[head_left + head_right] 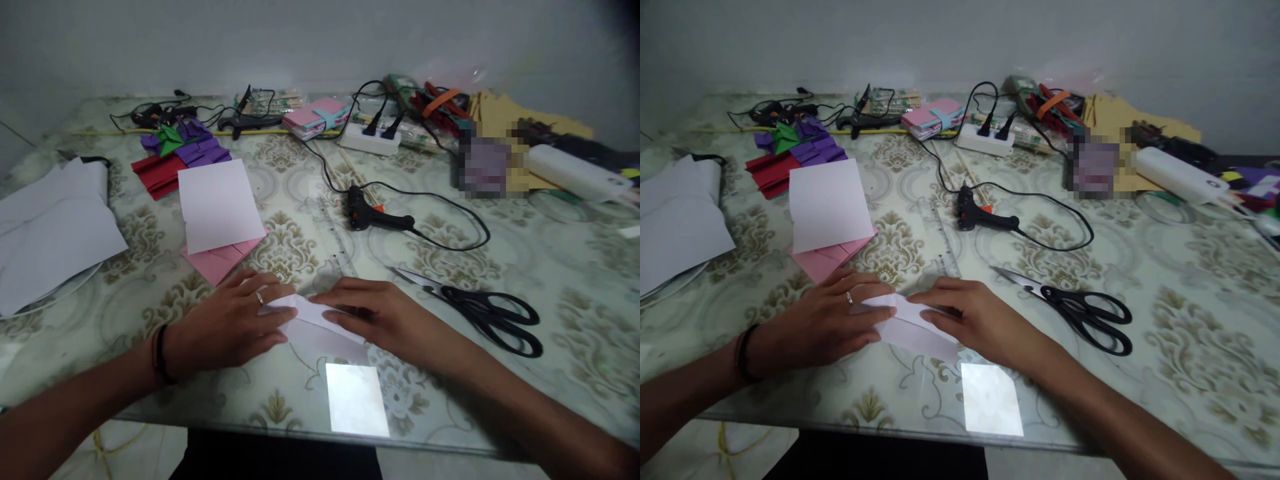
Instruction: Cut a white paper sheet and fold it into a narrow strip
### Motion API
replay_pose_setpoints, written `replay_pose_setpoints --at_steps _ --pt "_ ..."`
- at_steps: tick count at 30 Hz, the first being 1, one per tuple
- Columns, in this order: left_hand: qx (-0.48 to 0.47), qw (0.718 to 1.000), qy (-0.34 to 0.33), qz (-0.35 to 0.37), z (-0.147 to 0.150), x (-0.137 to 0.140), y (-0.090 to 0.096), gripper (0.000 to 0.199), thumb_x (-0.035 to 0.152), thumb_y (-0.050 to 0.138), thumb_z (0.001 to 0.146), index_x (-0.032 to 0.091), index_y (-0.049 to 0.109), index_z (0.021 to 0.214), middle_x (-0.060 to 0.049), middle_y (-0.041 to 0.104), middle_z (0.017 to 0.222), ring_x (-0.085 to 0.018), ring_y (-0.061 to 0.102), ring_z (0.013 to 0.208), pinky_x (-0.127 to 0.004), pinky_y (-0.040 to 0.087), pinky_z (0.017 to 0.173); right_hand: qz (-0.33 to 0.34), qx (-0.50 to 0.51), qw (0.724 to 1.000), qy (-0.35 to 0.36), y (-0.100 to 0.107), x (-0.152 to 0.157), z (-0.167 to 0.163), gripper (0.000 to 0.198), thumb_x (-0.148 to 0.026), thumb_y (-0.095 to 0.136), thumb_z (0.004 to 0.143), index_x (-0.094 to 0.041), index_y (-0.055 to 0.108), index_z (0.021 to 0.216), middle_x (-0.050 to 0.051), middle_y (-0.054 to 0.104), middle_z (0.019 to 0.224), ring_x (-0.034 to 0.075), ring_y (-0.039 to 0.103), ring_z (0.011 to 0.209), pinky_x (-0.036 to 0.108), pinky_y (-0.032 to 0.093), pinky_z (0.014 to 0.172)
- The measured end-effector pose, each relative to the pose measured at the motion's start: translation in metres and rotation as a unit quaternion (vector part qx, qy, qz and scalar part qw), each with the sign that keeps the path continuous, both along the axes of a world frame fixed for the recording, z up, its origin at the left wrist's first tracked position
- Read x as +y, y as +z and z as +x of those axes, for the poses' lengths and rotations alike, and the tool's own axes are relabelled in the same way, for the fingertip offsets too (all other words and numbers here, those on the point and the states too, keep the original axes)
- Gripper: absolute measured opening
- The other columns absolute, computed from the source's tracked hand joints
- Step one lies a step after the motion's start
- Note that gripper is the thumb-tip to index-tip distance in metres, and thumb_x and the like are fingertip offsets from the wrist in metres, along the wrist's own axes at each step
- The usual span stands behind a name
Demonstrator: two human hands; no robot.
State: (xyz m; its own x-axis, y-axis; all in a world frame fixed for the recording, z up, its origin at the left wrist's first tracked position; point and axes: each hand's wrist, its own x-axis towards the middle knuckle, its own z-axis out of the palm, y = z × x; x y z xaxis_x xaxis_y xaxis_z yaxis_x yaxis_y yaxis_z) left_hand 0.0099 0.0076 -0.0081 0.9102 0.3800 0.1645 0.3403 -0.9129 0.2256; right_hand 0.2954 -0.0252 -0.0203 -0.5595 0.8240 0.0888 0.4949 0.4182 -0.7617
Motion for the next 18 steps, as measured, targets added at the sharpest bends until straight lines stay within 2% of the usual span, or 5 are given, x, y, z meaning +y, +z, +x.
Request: replay_pose_setpoints --at_steps 2,5,10,14,18 --pt "0.013 1.0 0.001 0.011 0.002 -0.005 0.0 0.039 0.039 0.067 0.097 0.02 0.064 0.131 -0.01 0.063 0.141 -0.031 0.053 0.132 -0.051 0.042 0.112 -0.044 0.001 0.998 -0.037 0.0 -0.009 0.001 0.027 -0.03 0.061 0.102 -0.027 0.075 0.125 0.003 0.071 0.09 0.014 0.066 0.071 0.025 0.054 0.063" --pt "0.024 0.998 -0.006 0.051 0.006 -0.01 0.001 0.033 0.024 0.064 0.098 0.022 0.064 0.131 -0.007 0.067 0.129 -0.026 0.059 0.117 -0.044 0.045 0.104 -0.089 0.003 0.993 -0.082 -0.001 -0.031 0.0 0.027 -0.031 0.062 0.101 -0.027 0.075 0.125 0.002 0.072 0.086 0.012 0.062 0.06 0.023 0.05 0.052" --pt "0.003 0.995 -0.068 0.069 0.01 -0.004 0.001 0.024 0.015 0.056 0.102 0.02 0.067 0.123 -0.006 0.07 0.107 -0.02 0.06 0.091 -0.037 0.048 0.087 -0.116 0.01 0.992 -0.045 0.002 -0.064 -0.007 0.031 -0.025 0.065 0.099 -0.028 0.07 0.13 0.001 0.075 0.087 0.013 0.069 0.065 0.023 0.059 0.061" --pt "-0.007 0.996 -0.079 0.047 0.008 0.005 -0.001 0.025 0.012 0.05 0.104 0.023 0.066 0.12 -0.006 0.07 0.12 -0.021 0.06 0.103 -0.038 0.047 0.096 -0.003 0.001 1.0 0.001 0.002 -0.058 -0.009 0.027 -0.021 0.06 0.101 -0.024 0.07 0.127 0.008 0.075 0.112 0.019 0.074 0.096 0.03 0.063 0.085" --pt "-0.027 0.997 -0.067 0.028 0.001 0.009 -0.005 0.031 0.007 0.053 0.099 0.023 0.065 0.122 -0.007 0.068 0.127 -0.023 0.058 0.115 -0.04 0.046 0.103 0.135 -0.056 0.989 0.012 -0.006 -0.035 -0.005 0.029 -0.022 0.056 0.103 -0.018 0.067 0.13 0.014 0.067 0.136 0.027 0.064 0.128 0.045 0.058 0.105"
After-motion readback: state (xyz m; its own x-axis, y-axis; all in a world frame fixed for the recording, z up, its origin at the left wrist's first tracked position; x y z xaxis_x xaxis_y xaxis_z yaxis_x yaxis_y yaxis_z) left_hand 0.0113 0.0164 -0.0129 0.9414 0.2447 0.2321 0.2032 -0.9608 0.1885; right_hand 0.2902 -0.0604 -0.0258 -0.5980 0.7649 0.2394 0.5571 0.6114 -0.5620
